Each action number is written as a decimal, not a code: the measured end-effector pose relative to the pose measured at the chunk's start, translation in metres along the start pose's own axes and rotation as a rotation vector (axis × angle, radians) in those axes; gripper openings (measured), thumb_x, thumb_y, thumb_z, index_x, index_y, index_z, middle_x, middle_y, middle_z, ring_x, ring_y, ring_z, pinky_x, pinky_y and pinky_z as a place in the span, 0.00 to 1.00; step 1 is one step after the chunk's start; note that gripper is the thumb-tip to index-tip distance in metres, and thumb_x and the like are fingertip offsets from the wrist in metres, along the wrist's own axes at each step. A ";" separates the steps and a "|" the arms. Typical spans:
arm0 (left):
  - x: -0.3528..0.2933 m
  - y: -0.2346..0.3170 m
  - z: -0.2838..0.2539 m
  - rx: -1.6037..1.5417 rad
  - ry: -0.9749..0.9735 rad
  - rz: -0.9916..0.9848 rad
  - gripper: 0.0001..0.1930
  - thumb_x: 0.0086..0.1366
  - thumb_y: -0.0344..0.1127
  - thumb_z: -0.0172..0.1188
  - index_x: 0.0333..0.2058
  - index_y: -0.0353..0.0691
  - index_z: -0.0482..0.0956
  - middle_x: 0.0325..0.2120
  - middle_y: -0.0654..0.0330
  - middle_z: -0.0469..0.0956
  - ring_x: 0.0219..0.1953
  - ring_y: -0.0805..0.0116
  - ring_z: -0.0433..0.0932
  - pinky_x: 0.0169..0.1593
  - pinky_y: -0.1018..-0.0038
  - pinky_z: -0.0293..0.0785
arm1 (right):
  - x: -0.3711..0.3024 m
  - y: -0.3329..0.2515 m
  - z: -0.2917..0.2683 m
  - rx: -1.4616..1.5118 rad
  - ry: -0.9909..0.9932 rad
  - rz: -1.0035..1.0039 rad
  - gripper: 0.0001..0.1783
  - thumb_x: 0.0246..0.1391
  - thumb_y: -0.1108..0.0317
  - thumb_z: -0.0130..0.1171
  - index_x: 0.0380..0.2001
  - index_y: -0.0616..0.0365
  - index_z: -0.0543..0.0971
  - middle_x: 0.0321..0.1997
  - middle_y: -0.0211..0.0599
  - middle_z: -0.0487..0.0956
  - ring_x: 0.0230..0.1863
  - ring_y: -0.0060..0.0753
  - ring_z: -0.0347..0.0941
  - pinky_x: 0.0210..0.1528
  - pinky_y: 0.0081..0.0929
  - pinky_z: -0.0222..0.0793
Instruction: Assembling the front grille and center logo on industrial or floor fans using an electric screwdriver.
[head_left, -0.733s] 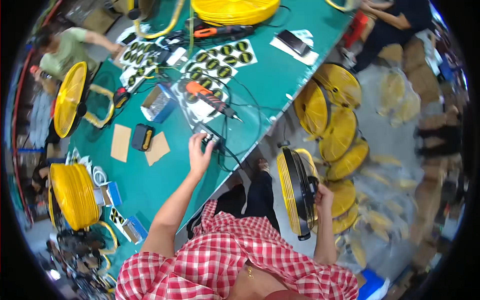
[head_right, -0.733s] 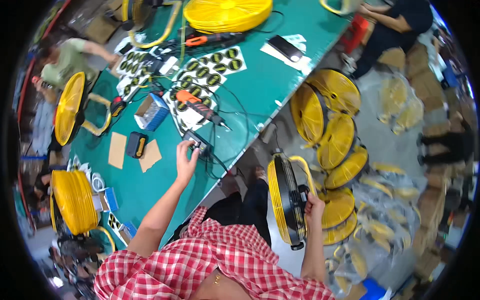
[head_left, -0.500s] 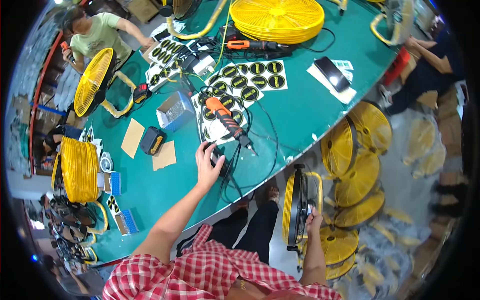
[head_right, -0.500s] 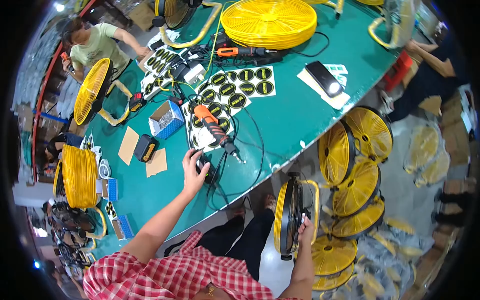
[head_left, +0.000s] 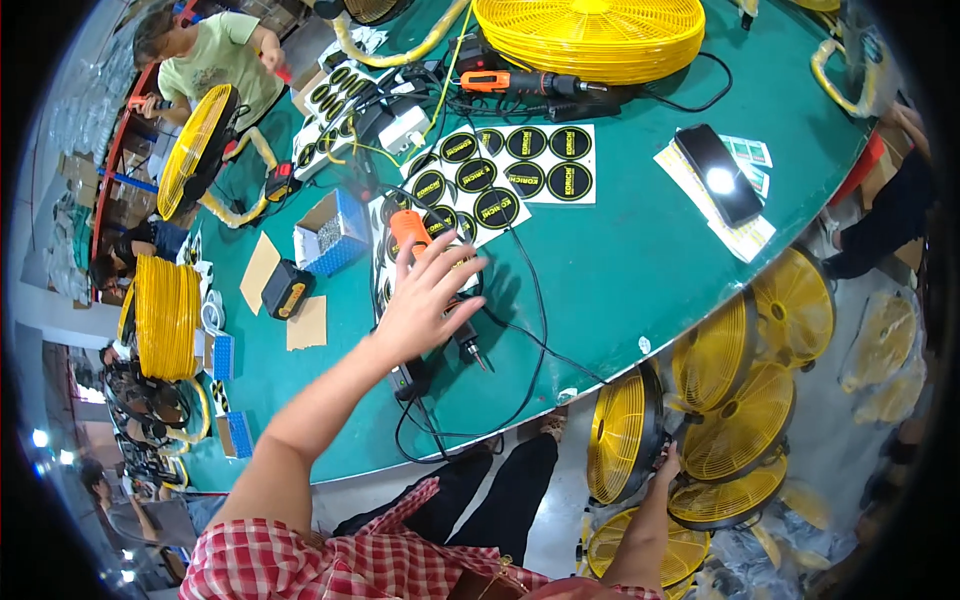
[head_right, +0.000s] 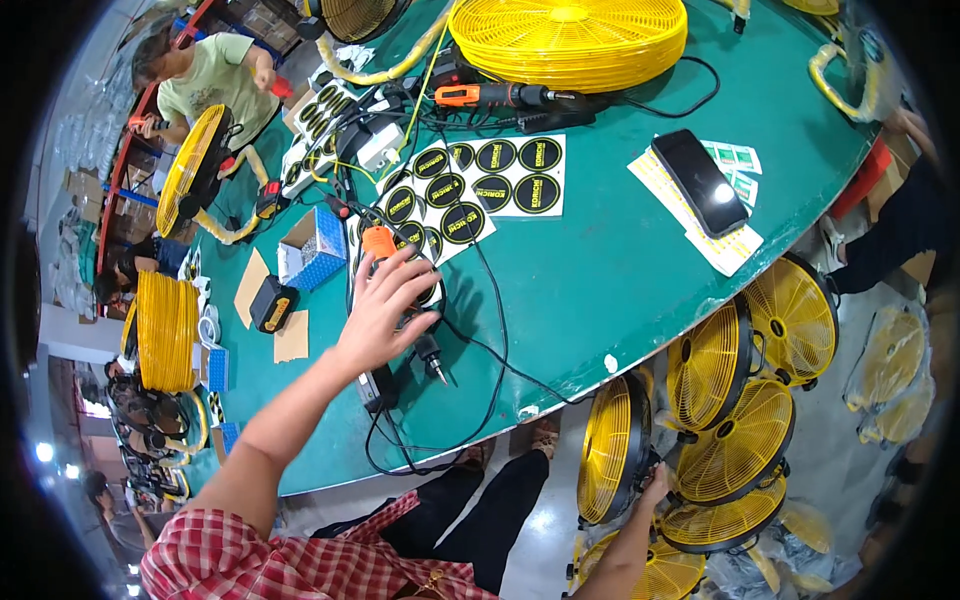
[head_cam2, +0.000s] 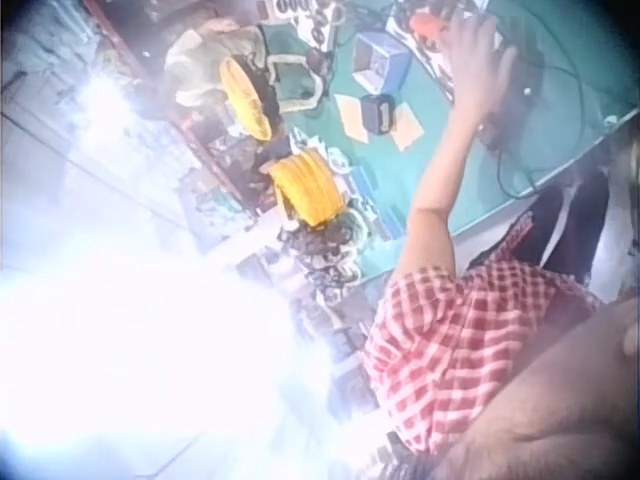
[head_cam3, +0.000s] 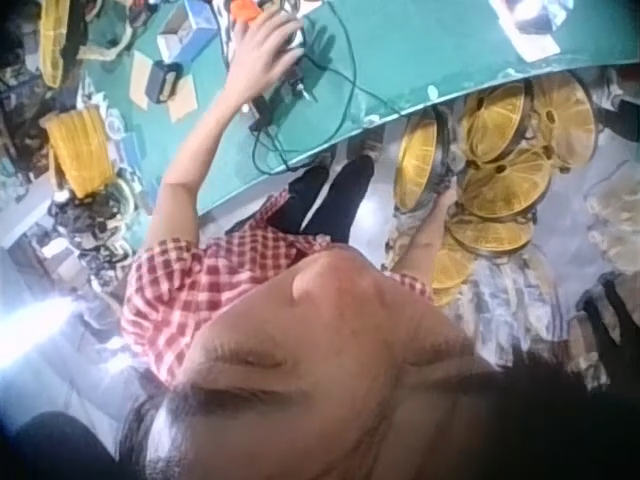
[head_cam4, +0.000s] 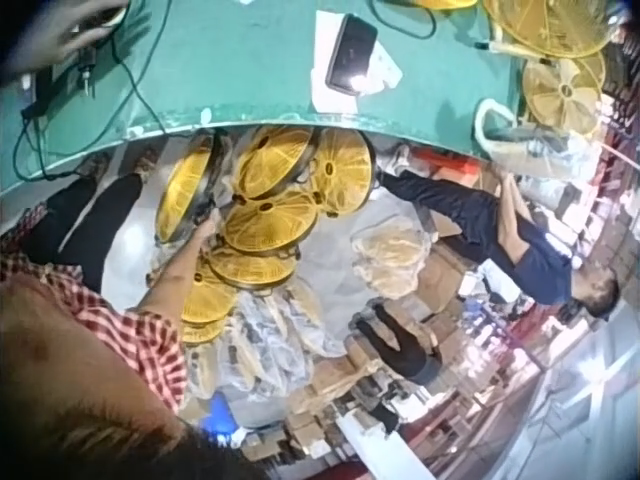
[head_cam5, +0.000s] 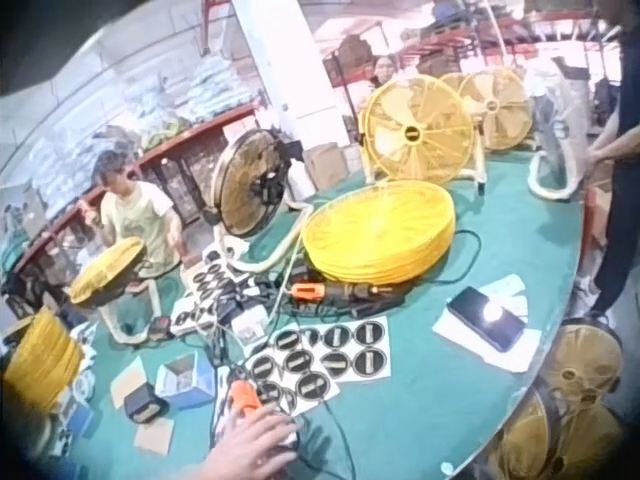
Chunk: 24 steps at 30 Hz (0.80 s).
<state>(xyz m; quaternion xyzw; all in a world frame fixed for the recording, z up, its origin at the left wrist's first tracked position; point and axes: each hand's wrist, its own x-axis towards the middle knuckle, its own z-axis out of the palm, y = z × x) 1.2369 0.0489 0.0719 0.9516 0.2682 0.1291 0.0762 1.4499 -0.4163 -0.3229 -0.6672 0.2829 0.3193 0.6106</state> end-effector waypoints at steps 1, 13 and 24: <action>0.019 -0.002 0.012 0.105 -0.049 0.062 0.25 0.52 0.41 0.60 0.49 0.45 0.67 0.49 0.59 0.66 0.58 0.56 0.57 0.60 0.48 0.42 | 0.017 0.000 -0.020 -0.143 0.106 -0.040 0.15 0.51 0.57 0.57 0.25 0.60 0.76 0.18 0.29 0.70 0.17 0.23 0.61 0.21 0.20 0.58; -0.017 -0.084 -0.018 0.043 -0.227 -0.233 0.11 0.56 0.43 0.56 0.34 0.46 0.79 0.32 0.59 0.70 0.42 0.61 0.69 0.56 0.55 0.51 | -0.169 -0.178 0.094 -0.622 0.029 -1.152 0.07 0.54 0.78 0.48 0.37 0.65 0.73 0.37 0.41 0.72 0.37 0.37 0.69 0.41 0.27 0.65; -0.015 -0.082 -0.001 -0.182 -0.075 -0.212 0.26 0.56 0.54 0.54 0.49 0.46 0.69 0.50 0.59 0.69 0.58 0.51 0.57 0.60 0.46 0.43 | -0.247 -0.279 0.503 -1.177 -0.871 -1.634 0.23 0.45 0.68 0.58 0.47 0.57 0.68 0.50 0.44 0.68 0.46 0.48 0.69 0.45 0.37 0.68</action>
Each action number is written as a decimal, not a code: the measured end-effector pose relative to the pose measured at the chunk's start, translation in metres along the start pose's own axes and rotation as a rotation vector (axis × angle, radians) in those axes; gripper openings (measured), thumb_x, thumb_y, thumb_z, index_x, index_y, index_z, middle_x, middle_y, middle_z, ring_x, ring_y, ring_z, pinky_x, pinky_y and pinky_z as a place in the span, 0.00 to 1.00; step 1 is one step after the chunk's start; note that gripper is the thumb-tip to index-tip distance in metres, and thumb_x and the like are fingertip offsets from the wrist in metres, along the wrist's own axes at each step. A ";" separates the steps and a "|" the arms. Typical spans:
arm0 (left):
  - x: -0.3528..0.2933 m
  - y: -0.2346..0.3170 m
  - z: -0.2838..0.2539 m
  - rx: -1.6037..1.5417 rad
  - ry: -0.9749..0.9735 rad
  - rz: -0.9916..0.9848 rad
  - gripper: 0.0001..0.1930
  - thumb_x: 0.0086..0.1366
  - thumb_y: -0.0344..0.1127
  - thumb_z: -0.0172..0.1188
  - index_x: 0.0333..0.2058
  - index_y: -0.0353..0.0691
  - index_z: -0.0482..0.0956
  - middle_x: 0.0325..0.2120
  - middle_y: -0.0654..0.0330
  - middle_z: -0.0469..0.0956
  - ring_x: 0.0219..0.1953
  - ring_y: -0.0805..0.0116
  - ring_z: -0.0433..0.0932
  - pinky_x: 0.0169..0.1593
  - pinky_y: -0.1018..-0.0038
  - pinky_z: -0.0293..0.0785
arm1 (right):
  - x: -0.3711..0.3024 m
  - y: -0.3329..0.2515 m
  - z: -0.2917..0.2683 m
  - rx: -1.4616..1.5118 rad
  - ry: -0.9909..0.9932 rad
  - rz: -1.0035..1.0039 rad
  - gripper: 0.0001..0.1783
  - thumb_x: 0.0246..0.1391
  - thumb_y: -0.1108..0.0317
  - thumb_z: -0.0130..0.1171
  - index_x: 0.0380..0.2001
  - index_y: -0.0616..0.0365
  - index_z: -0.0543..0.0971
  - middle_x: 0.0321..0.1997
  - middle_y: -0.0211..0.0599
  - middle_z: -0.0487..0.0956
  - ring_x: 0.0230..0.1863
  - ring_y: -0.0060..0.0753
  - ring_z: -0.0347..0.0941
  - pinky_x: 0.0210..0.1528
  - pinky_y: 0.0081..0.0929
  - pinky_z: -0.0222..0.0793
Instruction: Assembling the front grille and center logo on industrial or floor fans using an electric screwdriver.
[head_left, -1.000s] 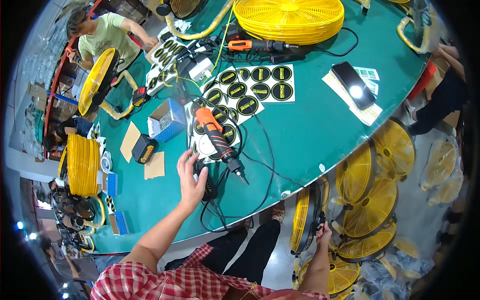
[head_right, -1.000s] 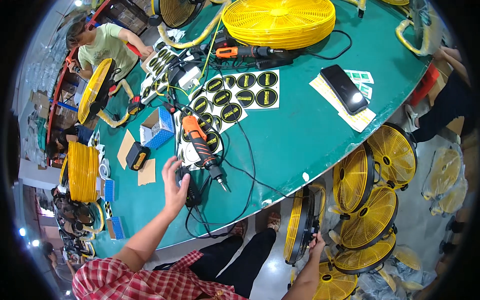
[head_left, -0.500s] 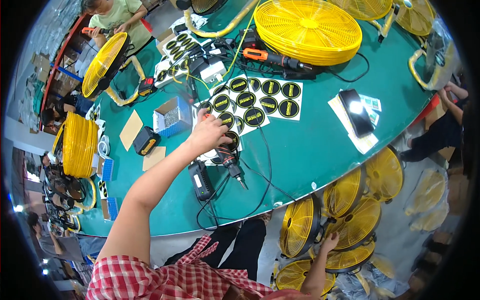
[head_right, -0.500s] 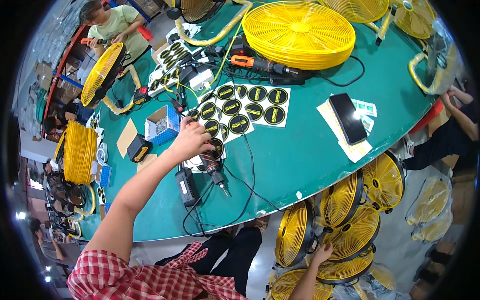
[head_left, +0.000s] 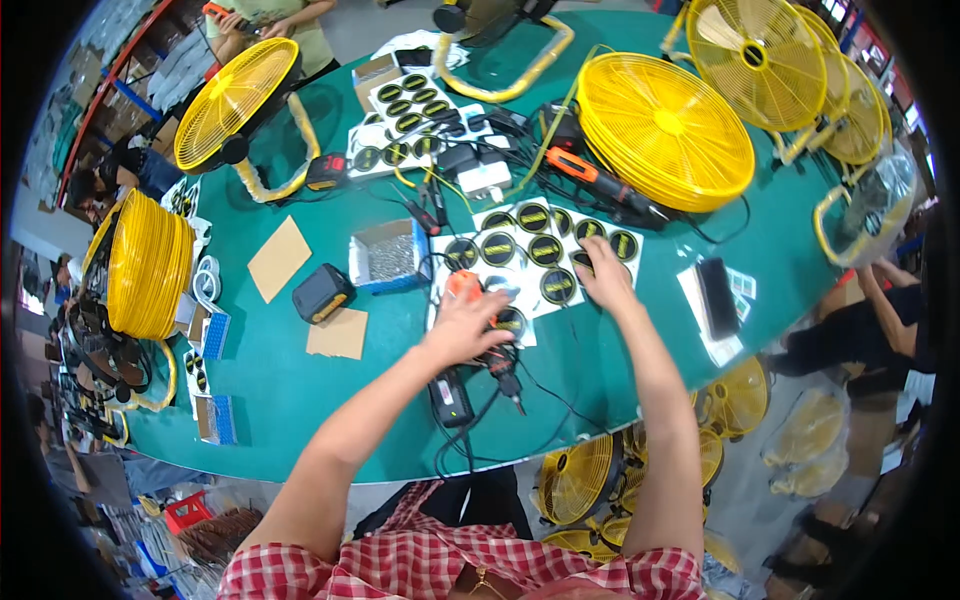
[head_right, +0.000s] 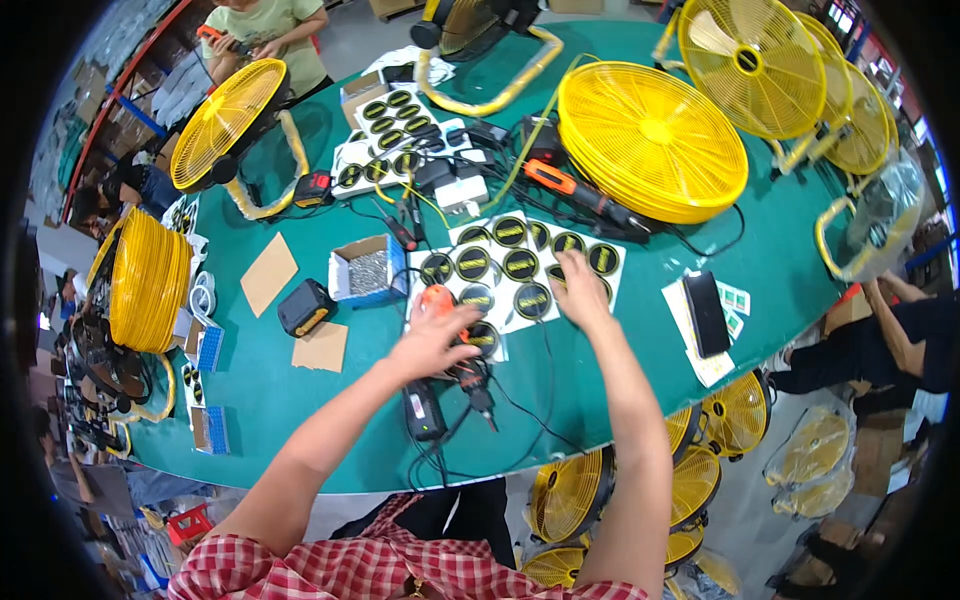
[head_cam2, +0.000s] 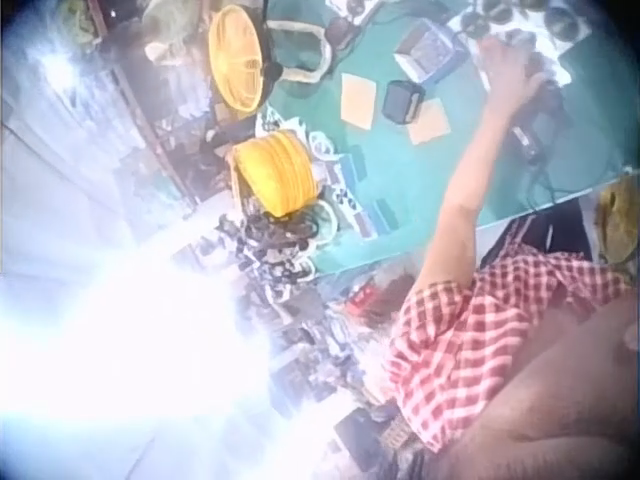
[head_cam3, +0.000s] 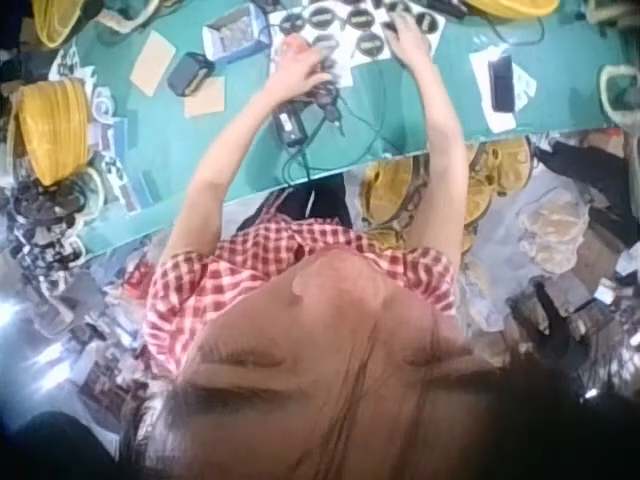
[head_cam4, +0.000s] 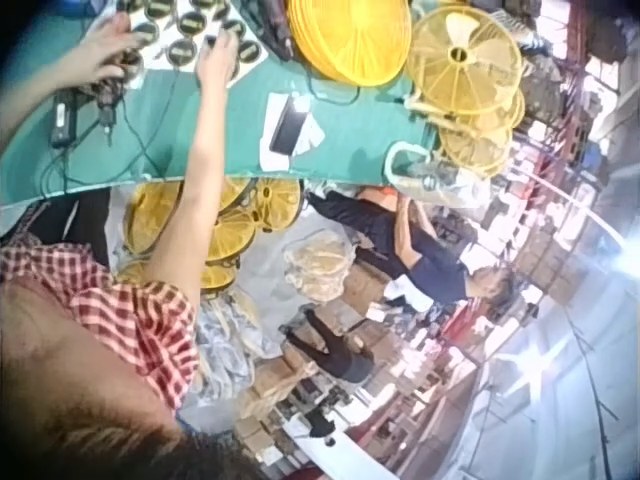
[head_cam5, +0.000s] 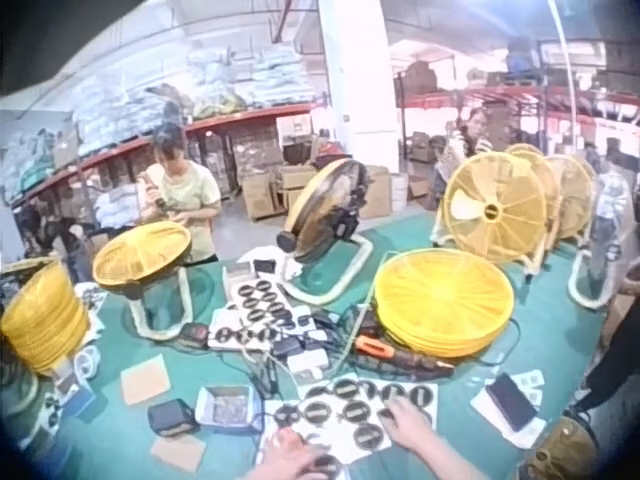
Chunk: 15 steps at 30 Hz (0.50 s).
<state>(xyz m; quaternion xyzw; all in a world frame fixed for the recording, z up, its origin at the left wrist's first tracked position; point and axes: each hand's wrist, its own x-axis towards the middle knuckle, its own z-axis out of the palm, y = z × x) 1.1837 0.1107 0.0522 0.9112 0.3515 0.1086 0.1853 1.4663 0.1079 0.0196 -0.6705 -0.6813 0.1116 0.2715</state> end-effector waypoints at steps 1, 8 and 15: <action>0.007 -0.002 0.004 0.128 0.025 0.132 0.28 0.57 0.55 0.53 0.52 0.48 0.67 0.49 0.61 0.70 0.59 0.52 0.57 0.61 0.46 0.41 | 0.019 0.011 0.008 -0.114 -0.047 -0.012 0.28 0.44 0.65 0.60 0.50 0.56 0.66 0.53 0.45 0.65 0.49 0.49 0.67 0.47 0.38 0.67; -0.016 -0.032 0.013 -0.061 0.030 0.132 0.16 0.54 0.49 0.58 0.33 0.43 0.76 0.35 0.62 0.69 0.49 0.61 0.63 0.60 0.48 0.41 | 0.078 0.018 0.015 -0.337 -0.304 0.272 0.38 0.30 0.48 0.69 0.45 0.57 0.68 0.44 0.46 0.69 0.49 0.52 0.65 0.47 0.40 0.66; -0.038 -0.030 -0.005 -0.150 0.112 0.001 0.12 0.53 0.44 0.59 0.24 0.41 0.76 0.32 0.62 0.69 0.45 0.62 0.64 0.56 0.53 0.48 | 0.085 0.012 0.005 -0.322 -0.284 0.114 0.48 0.25 0.44 0.70 0.52 0.55 0.66 0.49 0.46 0.66 0.52 0.52 0.61 0.49 0.46 0.62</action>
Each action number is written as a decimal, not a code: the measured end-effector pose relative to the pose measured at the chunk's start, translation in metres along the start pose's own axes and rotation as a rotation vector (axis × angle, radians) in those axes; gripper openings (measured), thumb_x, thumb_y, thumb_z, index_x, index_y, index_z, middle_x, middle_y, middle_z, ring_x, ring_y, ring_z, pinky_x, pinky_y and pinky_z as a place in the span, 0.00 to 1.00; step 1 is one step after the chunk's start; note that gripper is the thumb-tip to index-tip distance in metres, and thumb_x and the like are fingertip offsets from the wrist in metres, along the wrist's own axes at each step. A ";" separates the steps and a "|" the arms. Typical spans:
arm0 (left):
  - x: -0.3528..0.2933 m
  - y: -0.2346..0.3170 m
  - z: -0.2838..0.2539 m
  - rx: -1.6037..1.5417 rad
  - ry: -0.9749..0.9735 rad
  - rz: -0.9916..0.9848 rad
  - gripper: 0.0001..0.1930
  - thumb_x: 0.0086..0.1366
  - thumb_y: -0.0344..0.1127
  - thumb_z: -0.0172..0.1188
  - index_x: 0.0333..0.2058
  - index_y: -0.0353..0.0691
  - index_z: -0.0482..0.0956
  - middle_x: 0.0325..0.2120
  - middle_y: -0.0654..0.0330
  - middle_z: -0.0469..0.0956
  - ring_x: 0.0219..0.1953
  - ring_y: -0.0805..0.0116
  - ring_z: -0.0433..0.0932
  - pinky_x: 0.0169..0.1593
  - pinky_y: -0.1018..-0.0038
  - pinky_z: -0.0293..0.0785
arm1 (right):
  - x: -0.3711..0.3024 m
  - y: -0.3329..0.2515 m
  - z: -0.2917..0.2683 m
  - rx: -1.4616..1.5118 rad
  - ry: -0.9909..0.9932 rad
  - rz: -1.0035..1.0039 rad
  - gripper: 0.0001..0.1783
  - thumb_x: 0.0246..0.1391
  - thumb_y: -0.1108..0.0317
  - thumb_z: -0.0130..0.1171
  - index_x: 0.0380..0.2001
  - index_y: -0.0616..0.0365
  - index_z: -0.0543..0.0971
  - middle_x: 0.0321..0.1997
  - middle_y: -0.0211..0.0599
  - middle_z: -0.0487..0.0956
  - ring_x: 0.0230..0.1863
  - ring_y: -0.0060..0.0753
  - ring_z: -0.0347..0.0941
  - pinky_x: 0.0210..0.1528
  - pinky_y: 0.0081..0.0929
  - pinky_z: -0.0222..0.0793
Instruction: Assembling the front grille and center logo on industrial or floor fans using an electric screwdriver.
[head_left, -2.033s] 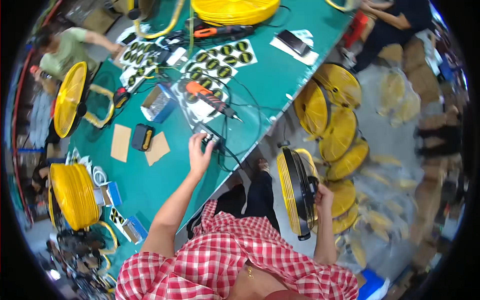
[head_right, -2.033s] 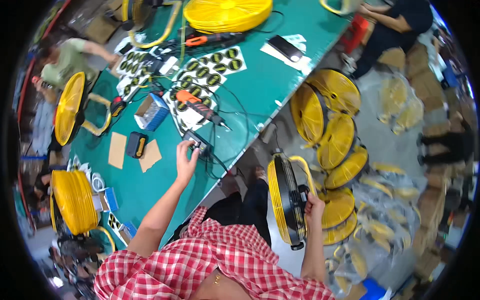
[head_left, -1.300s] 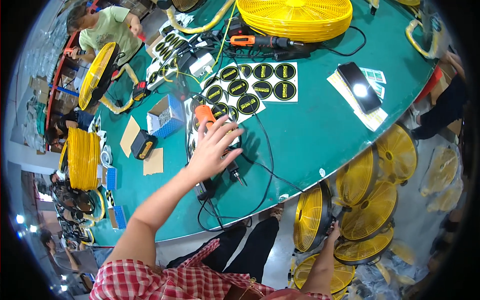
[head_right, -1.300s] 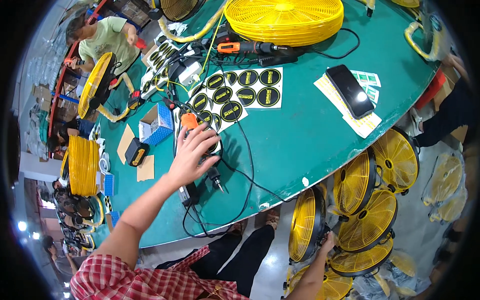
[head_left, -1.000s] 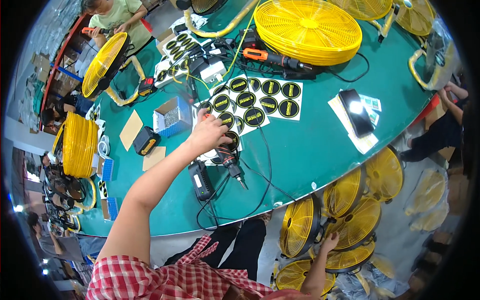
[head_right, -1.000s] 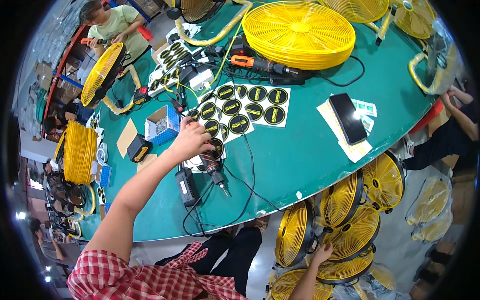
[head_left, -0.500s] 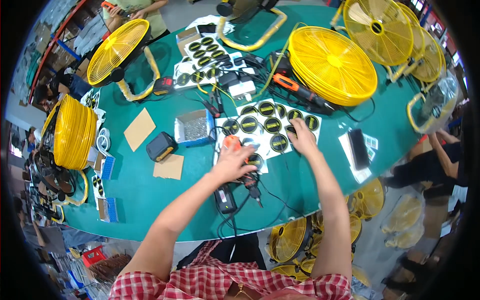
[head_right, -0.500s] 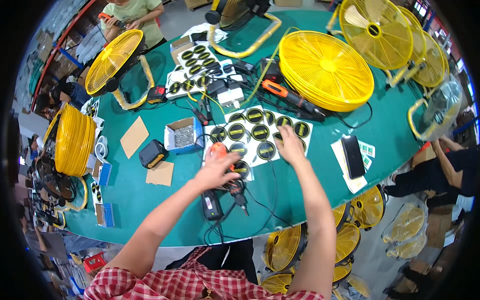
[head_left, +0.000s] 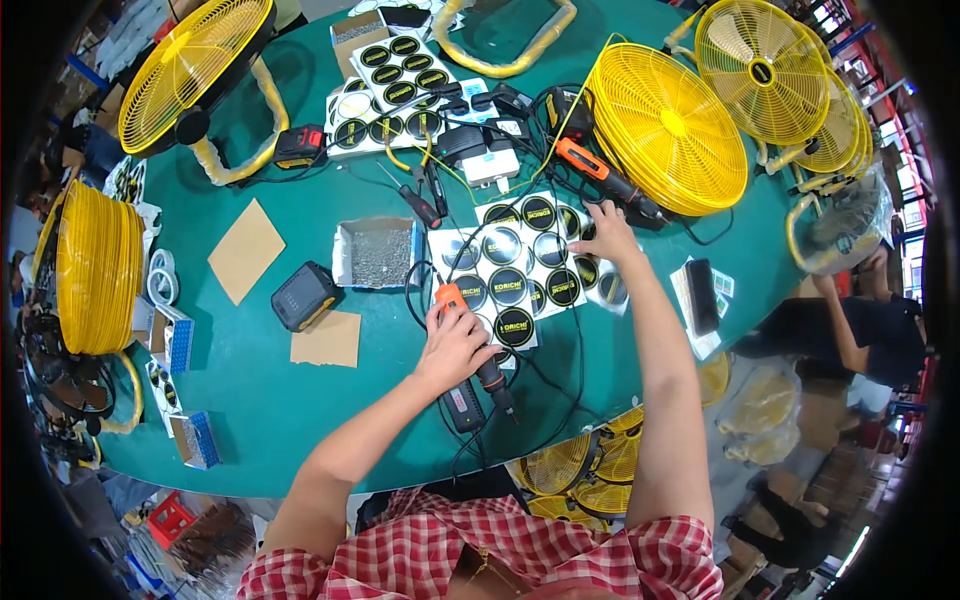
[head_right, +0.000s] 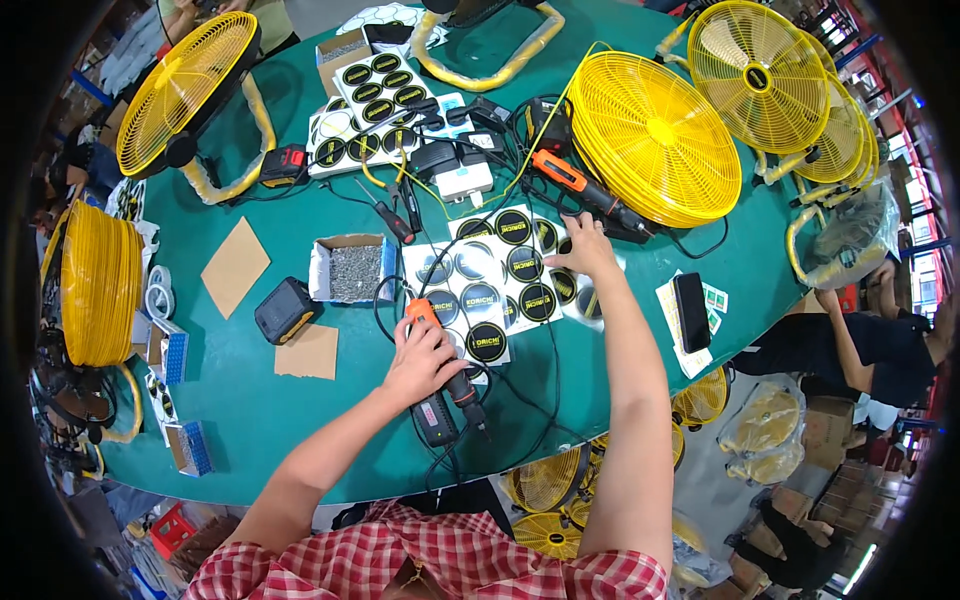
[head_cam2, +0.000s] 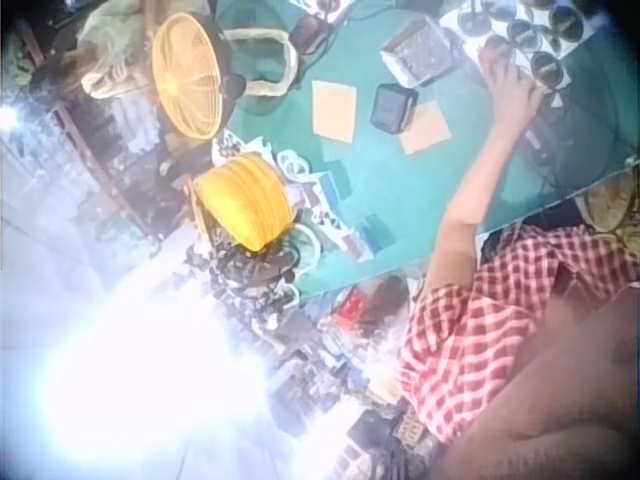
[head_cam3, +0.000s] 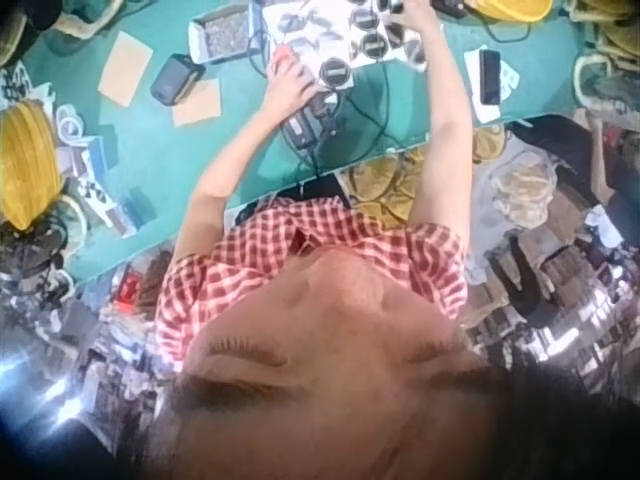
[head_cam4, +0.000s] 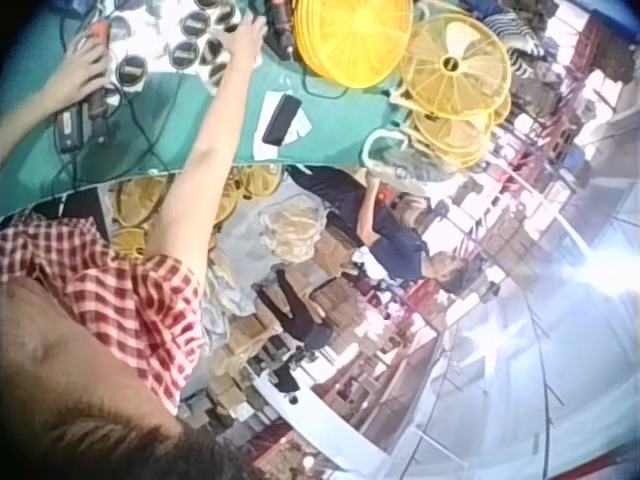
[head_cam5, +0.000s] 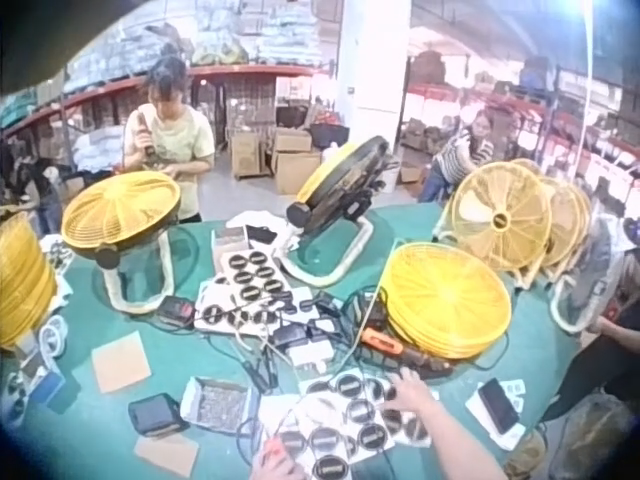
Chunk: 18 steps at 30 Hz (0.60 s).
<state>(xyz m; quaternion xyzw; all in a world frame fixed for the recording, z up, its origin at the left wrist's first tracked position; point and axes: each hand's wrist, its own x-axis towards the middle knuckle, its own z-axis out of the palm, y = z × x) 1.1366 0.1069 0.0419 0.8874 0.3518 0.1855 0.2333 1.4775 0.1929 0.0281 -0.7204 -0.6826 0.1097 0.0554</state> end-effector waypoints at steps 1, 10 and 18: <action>-0.003 0.000 0.001 0.028 0.041 -0.006 0.12 0.53 0.44 0.59 0.23 0.41 0.76 0.30 0.63 0.69 0.43 0.63 0.65 0.55 0.55 0.49 | 0.003 -0.003 -0.002 -0.018 -0.041 0.051 0.49 0.24 0.44 0.70 0.52 0.55 0.66 0.49 0.46 0.66 0.52 0.52 0.61 0.49 0.45 0.63; 0.002 -0.002 0.010 -0.007 0.094 -0.012 0.12 0.52 0.43 0.60 0.22 0.40 0.76 0.28 0.63 0.70 0.38 0.66 0.67 0.45 0.62 0.55 | -0.016 -0.014 0.023 0.228 0.020 0.339 0.27 0.38 0.51 0.65 0.32 0.59 0.67 0.39 0.46 0.67 0.39 0.51 0.70 0.40 0.40 0.66; 0.005 -0.010 0.025 -0.010 0.138 0.012 0.10 0.51 0.42 0.61 0.22 0.42 0.76 0.25 0.64 0.70 0.35 0.66 0.67 0.39 0.66 0.54 | -0.059 -0.070 0.035 0.752 0.010 0.522 0.21 0.49 0.55 0.58 0.36 0.64 0.75 0.23 0.40 0.76 0.20 0.27 0.72 0.24 0.27 0.68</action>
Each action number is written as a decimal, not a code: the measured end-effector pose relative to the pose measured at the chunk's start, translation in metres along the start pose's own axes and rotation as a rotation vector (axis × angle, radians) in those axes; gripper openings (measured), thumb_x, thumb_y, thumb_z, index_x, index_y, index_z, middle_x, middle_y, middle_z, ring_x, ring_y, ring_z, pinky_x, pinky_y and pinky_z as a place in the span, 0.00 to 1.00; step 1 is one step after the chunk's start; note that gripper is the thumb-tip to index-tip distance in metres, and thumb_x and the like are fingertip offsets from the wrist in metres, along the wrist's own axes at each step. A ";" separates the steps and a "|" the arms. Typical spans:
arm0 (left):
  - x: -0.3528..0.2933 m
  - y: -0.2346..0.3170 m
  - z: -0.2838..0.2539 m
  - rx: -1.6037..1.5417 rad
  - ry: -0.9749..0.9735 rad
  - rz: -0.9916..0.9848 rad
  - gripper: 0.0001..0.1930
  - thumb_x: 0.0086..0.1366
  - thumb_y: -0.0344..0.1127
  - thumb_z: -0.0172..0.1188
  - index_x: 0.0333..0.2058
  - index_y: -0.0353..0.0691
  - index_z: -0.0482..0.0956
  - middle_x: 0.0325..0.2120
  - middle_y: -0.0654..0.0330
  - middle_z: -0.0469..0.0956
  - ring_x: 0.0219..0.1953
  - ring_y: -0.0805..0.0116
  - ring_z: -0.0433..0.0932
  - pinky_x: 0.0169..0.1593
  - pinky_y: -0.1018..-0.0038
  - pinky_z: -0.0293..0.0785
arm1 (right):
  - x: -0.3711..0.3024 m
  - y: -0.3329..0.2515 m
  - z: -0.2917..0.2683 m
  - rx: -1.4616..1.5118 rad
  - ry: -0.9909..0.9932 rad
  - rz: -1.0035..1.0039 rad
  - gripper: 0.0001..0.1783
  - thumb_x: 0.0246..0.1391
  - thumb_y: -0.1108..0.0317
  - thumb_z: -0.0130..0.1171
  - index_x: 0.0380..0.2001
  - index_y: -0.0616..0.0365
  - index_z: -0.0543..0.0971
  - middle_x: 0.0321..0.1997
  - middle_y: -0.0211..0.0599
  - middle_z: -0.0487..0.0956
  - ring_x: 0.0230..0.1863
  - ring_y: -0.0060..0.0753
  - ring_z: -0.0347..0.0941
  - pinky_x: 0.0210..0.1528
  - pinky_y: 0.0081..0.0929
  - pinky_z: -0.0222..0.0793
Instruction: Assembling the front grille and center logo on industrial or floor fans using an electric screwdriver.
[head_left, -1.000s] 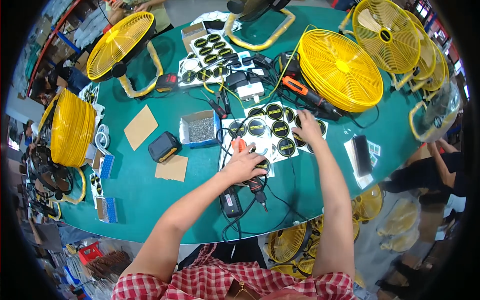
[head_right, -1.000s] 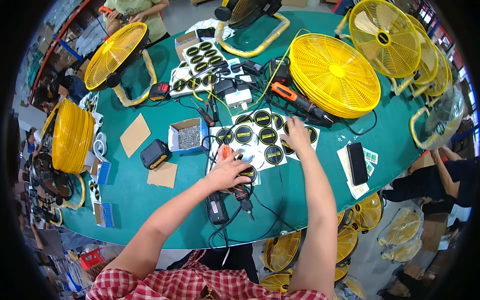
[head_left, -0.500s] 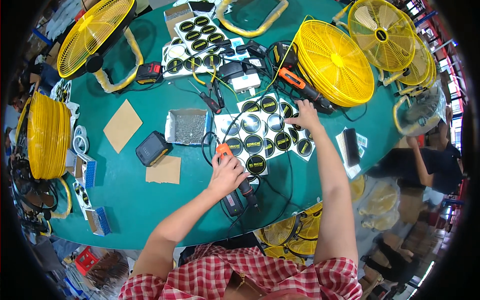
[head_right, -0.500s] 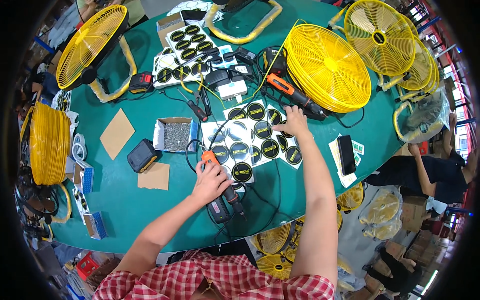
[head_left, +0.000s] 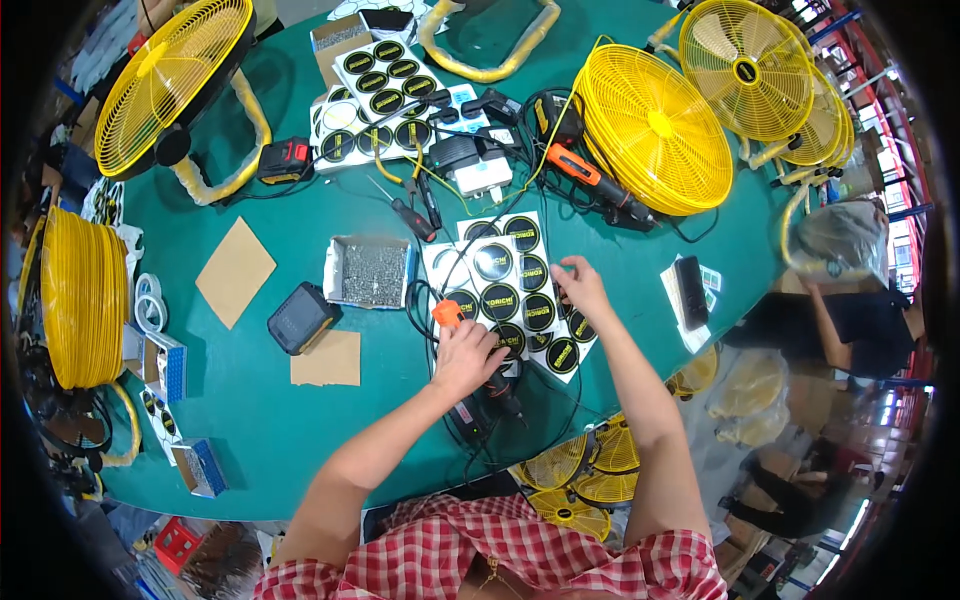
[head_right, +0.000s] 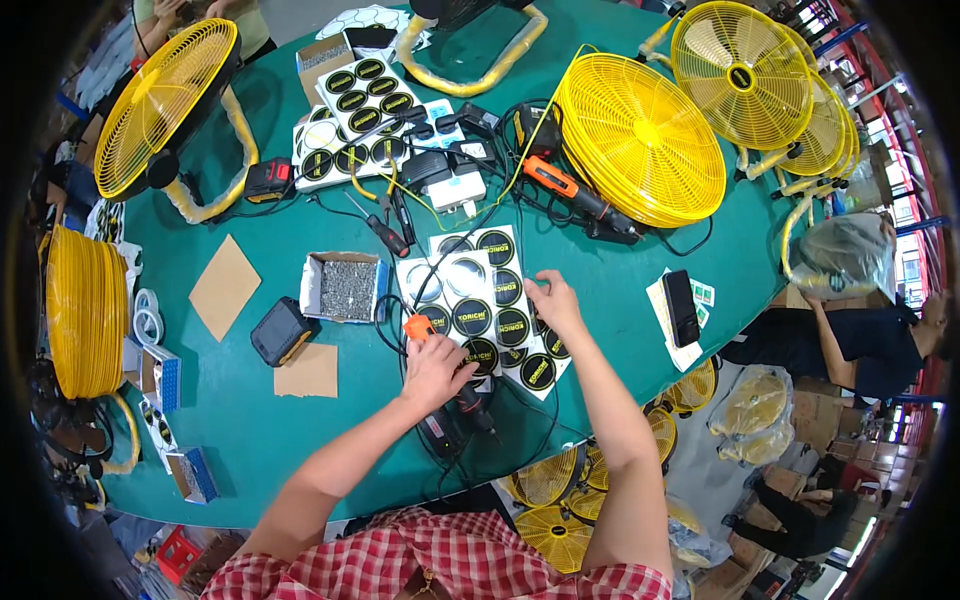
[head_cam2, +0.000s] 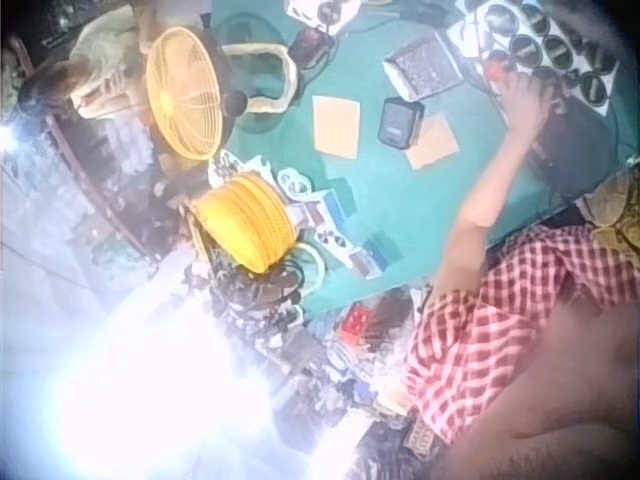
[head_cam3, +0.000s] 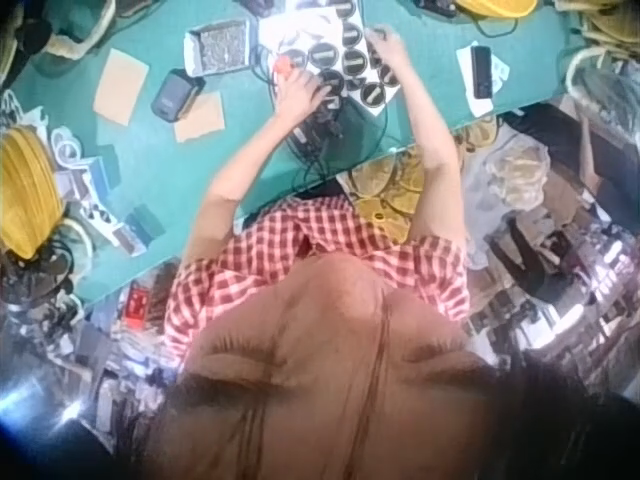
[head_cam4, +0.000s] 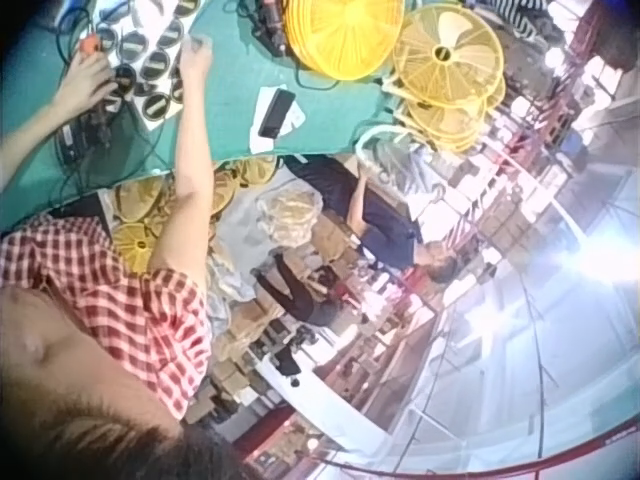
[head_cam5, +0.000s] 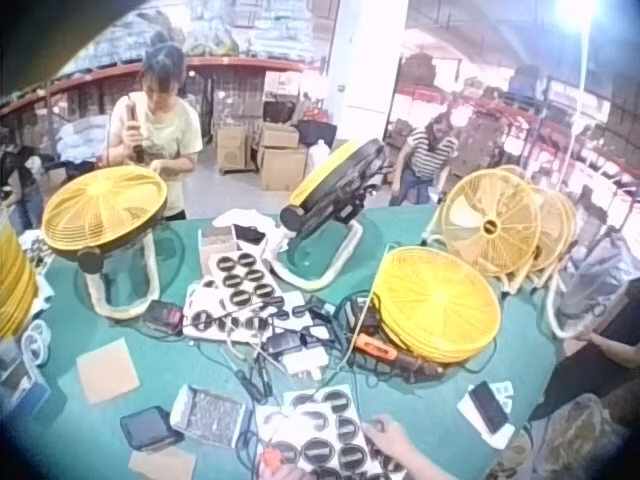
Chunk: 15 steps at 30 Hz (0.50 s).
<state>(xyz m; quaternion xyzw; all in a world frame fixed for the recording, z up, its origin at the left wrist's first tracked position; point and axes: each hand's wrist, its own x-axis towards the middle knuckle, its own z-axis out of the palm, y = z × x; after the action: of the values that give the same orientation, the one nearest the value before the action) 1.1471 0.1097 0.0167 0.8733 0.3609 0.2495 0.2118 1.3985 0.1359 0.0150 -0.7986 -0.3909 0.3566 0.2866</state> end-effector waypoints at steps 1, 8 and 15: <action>0.001 0.001 0.003 -0.029 0.034 -0.017 0.10 0.51 0.42 0.61 0.24 0.42 0.76 0.25 0.64 0.70 0.34 0.67 0.67 0.39 0.66 0.54 | -0.013 -0.005 -0.001 0.028 0.019 0.028 0.19 0.50 0.57 0.57 0.36 0.65 0.75 0.24 0.38 0.76 0.20 0.26 0.71 0.23 0.24 0.67; 0.019 0.028 -0.012 -0.257 -0.149 -0.196 0.28 0.47 0.57 0.61 0.42 0.43 0.76 0.32 0.63 0.76 0.43 0.67 0.69 0.50 0.60 0.49 | -0.087 -0.044 0.007 0.239 -0.017 -0.011 0.13 0.51 0.73 0.55 0.41 0.63 0.75 0.32 0.32 0.75 0.23 0.17 0.67 0.23 0.17 0.63; 0.019 0.041 0.042 -0.217 -0.001 -0.320 0.09 0.51 0.39 0.58 0.26 0.41 0.73 0.27 0.63 0.76 0.41 0.63 0.70 0.56 0.51 0.43 | -0.092 -0.055 0.031 0.198 0.054 -0.095 0.14 0.48 0.72 0.58 0.40 0.63 0.74 0.36 0.36 0.75 0.21 0.23 0.73 0.24 0.19 0.67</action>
<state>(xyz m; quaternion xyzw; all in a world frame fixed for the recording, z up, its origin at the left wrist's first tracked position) 1.2051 0.0893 0.0116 0.7769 0.4661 0.2495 0.3420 1.3103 0.0942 0.0693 -0.7564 -0.3833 0.3579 0.3910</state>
